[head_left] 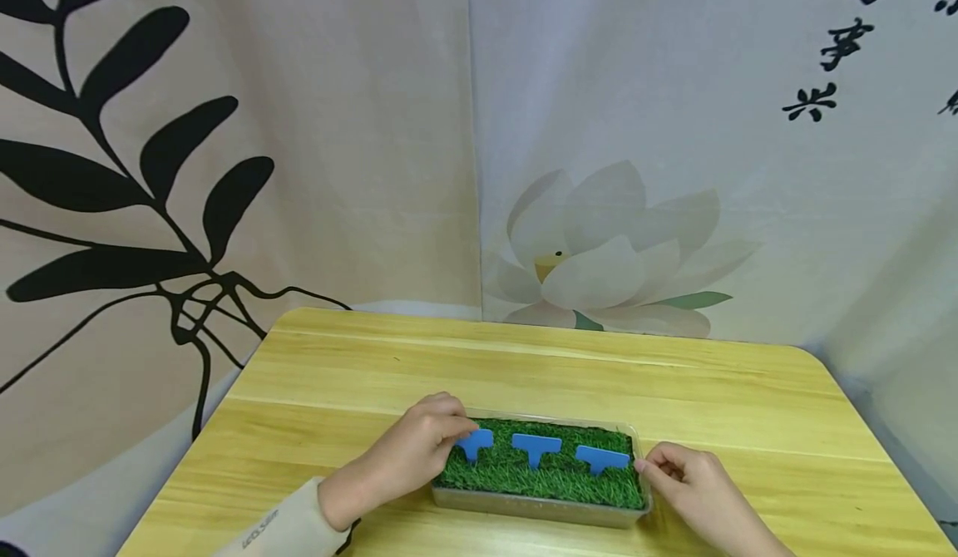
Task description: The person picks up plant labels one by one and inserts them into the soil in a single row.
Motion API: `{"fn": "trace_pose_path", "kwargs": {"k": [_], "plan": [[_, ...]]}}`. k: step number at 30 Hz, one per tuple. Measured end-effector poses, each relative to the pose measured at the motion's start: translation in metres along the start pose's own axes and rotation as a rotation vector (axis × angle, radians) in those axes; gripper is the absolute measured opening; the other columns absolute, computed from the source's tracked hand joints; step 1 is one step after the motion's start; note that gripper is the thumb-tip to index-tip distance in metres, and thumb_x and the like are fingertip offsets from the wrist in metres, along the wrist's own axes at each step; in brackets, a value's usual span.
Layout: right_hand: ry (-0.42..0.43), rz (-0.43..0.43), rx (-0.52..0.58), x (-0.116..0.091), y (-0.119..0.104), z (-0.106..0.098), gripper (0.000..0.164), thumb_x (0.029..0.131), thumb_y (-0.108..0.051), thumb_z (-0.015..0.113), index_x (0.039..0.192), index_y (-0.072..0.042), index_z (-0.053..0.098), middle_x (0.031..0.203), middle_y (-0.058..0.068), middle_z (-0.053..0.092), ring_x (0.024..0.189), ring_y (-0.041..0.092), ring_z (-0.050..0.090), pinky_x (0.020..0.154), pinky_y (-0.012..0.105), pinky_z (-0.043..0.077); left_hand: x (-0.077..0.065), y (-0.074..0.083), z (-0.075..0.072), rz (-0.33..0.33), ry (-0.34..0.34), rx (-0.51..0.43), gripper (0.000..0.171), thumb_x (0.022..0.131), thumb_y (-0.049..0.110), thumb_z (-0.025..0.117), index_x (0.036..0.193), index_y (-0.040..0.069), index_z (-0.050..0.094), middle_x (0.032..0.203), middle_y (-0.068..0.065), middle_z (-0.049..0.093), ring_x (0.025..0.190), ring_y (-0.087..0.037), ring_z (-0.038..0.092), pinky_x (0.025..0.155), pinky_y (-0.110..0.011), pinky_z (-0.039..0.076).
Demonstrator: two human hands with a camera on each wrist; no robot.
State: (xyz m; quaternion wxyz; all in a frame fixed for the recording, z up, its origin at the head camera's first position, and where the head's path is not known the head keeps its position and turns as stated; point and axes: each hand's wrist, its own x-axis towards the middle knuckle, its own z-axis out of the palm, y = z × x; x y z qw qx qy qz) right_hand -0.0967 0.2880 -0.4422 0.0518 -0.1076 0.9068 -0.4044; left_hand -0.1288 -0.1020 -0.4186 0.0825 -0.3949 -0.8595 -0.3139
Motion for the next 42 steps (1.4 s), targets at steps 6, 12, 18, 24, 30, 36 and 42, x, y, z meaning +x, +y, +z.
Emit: {"fn": "trace_pose_path", "kwargs": {"k": [6,12,18,24,30,36,42], "plan": [[-0.005,-0.005,0.002,-0.0005,-0.0020,-0.0009,0.022,0.104,-0.023,0.068,0.083,-0.015,0.065,0.065,-0.008,0.049,0.056,0.003,0.040,0.053,0.024,0.038,0.0000,0.0015,0.0007,0.009,-0.006,0.020,0.027,0.089,-0.016,0.072,0.108,0.002,0.081,0.091,0.000,0.070,0.089,-0.009,0.063,0.081,-0.017,0.055],[0.000,-0.003,0.003,-0.0010,-0.0018,-0.0011,0.022,0.104,-0.023,0.068,0.083,-0.016,0.066,0.065,-0.009,0.051,0.056,0.003,0.041,0.052,0.025,0.039,0.0004,0.0022,0.0008,-0.013,-0.017,0.017,0.026,0.091,-0.014,0.072,0.109,0.002,0.081,0.092,0.001,0.070,0.089,-0.008,0.063,0.080,-0.017,0.054],[-0.001,-0.001,0.007,0.0001,-0.0009,-0.0015,0.022,0.104,-0.024,0.068,0.084,-0.017,0.067,0.065,-0.008,0.052,0.056,0.003,0.042,0.052,0.025,0.040,0.0012,0.0030,0.0026,-0.012,-0.014,0.006,0.027,0.090,-0.015,0.072,0.108,0.001,0.080,0.092,0.001,0.069,0.089,-0.009,0.063,0.081,-0.018,0.055],[-0.016,0.021,0.023,0.0007,-0.0005,-0.0015,0.022,0.104,-0.027,0.067,0.085,-0.016,0.067,0.065,-0.007,0.053,0.056,0.004,0.042,0.053,0.025,0.040,0.0007,0.0022,0.0040,-0.016,-0.008,-0.012,0.025,0.090,-0.014,0.073,0.108,0.002,0.081,0.090,0.002,0.069,0.087,-0.007,0.061,0.079,-0.018,0.054],[-0.016,0.006,0.025,0.0003,-0.0007,-0.0020,0.022,0.104,-0.025,0.067,0.084,-0.016,0.067,0.065,-0.007,0.052,0.056,0.004,0.041,0.052,0.025,0.039,-0.0005,0.0004,0.0037,-0.041,-0.002,-0.071,0.023,0.091,-0.011,0.074,0.110,0.002,0.080,0.091,0.002,0.068,0.087,-0.006,0.059,0.075,-0.018,0.053],[-0.012,0.010,0.019,0.0004,-0.0007,-0.0021,0.022,0.104,-0.025,0.068,0.084,-0.016,0.067,0.064,-0.008,0.052,0.055,0.003,0.040,0.052,0.025,0.039,-0.0004,-0.0010,0.0038,-0.076,-0.014,-0.104,0.021,0.095,-0.006,0.072,0.112,0.004,0.080,0.096,0.005,0.068,0.090,-0.006,0.059,0.075,-0.019,0.054],[-0.022,0.036,0.023,0.0007,-0.0027,-0.0025,0.024,0.104,-0.027,0.067,0.083,-0.016,0.066,0.065,-0.007,0.052,0.055,0.004,0.040,0.052,0.025,0.039,-0.0011,-0.0015,0.0033,-0.101,-0.001,-0.121,0.018,0.097,-0.001,0.072,0.112,0.004,0.080,0.098,0.006,0.069,0.090,-0.006,0.060,0.075,-0.020,0.054]]}}
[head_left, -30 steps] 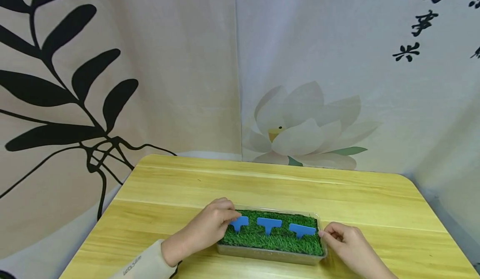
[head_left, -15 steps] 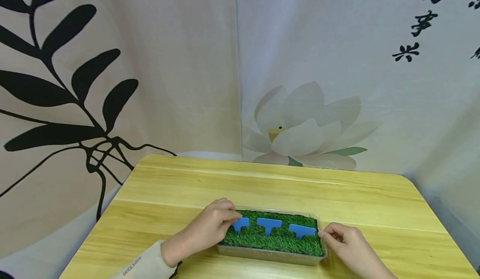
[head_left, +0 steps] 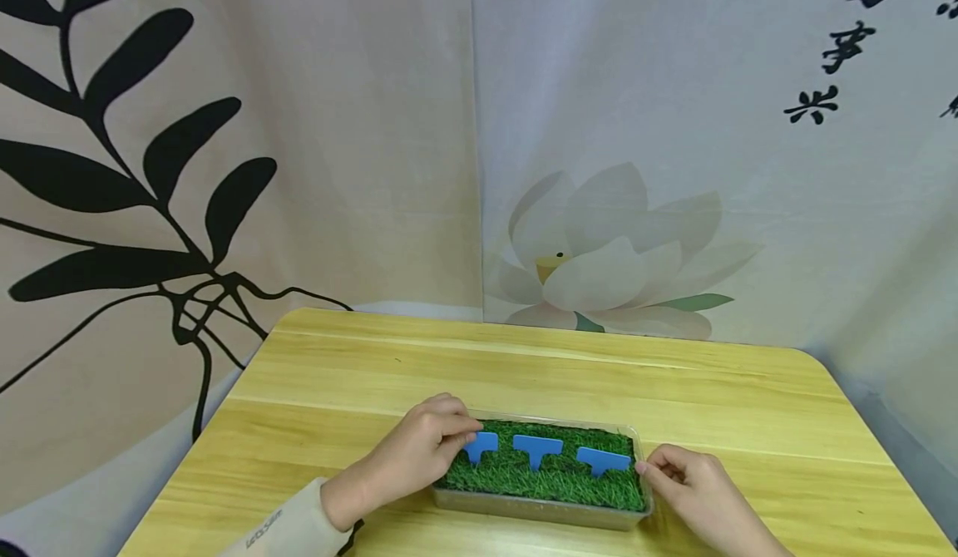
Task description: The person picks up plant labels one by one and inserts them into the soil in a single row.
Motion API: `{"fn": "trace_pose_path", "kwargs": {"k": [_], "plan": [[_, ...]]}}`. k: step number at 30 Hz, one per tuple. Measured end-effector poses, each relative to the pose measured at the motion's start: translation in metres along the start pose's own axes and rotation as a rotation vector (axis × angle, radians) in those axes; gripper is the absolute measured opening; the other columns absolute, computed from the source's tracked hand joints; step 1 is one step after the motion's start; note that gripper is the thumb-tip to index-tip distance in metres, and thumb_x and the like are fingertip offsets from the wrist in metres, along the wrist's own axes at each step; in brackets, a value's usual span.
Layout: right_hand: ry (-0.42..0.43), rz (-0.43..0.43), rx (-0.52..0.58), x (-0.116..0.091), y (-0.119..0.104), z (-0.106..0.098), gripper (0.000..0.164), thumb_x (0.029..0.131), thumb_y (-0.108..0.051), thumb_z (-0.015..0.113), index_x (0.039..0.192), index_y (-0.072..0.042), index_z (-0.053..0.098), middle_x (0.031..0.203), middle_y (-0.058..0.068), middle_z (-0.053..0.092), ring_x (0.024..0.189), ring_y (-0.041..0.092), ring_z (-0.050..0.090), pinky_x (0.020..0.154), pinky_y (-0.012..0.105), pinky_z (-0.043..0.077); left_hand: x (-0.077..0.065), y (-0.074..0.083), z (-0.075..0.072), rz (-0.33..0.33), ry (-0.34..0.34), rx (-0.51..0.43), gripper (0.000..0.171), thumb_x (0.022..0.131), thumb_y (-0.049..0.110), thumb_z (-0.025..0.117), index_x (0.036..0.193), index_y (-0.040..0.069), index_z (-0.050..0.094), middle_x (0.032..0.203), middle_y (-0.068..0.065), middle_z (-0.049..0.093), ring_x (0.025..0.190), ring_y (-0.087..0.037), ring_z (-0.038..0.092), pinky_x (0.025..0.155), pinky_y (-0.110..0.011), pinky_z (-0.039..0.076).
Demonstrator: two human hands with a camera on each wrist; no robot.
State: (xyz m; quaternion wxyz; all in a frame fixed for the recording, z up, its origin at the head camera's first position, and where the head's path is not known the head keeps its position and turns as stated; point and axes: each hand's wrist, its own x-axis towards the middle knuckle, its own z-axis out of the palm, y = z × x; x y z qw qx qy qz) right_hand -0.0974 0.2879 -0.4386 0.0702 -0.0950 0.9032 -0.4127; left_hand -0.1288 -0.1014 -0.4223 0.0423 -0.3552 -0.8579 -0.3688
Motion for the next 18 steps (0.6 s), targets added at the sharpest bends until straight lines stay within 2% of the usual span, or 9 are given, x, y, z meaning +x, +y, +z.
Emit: {"fn": "trace_pose_path", "kwargs": {"k": [11,16,18], "plan": [[0.004,-0.004,0.000,0.000,0.000,0.000,0.023,0.104,-0.027,0.067,0.084,-0.016,0.067,0.065,-0.007,0.052,0.056,0.004,0.041,0.052,0.025,0.040,-0.002,0.000,-0.004,-0.019,0.040,-0.021,0.017,0.098,0.001,0.071,0.113,0.001,0.079,0.102,0.005,0.069,0.091,-0.007,0.060,0.074,-0.021,0.055],[0.002,-0.018,-0.006,0.001,0.002,0.000,0.022,0.104,-0.027,0.067,0.084,-0.017,0.067,0.064,-0.008,0.051,0.055,0.003,0.040,0.052,0.025,0.039,-0.005,0.000,-0.009,-0.036,0.094,-0.051,0.016,0.099,0.002,0.070,0.113,0.003,0.079,0.104,-0.001,0.070,0.094,-0.008,0.061,0.077,-0.024,0.056],[0.004,-0.030,-0.013,0.001,0.003,0.000,0.022,0.104,-0.026,0.067,0.084,-0.017,0.067,0.063,-0.008,0.049,0.054,0.003,0.039,0.051,0.025,0.039,-0.007,0.000,-0.011,-0.036,0.131,-0.046,0.016,0.099,0.002,0.071,0.113,0.006,0.079,0.106,0.001,0.070,0.098,-0.008,0.062,0.081,-0.027,0.057]]}}
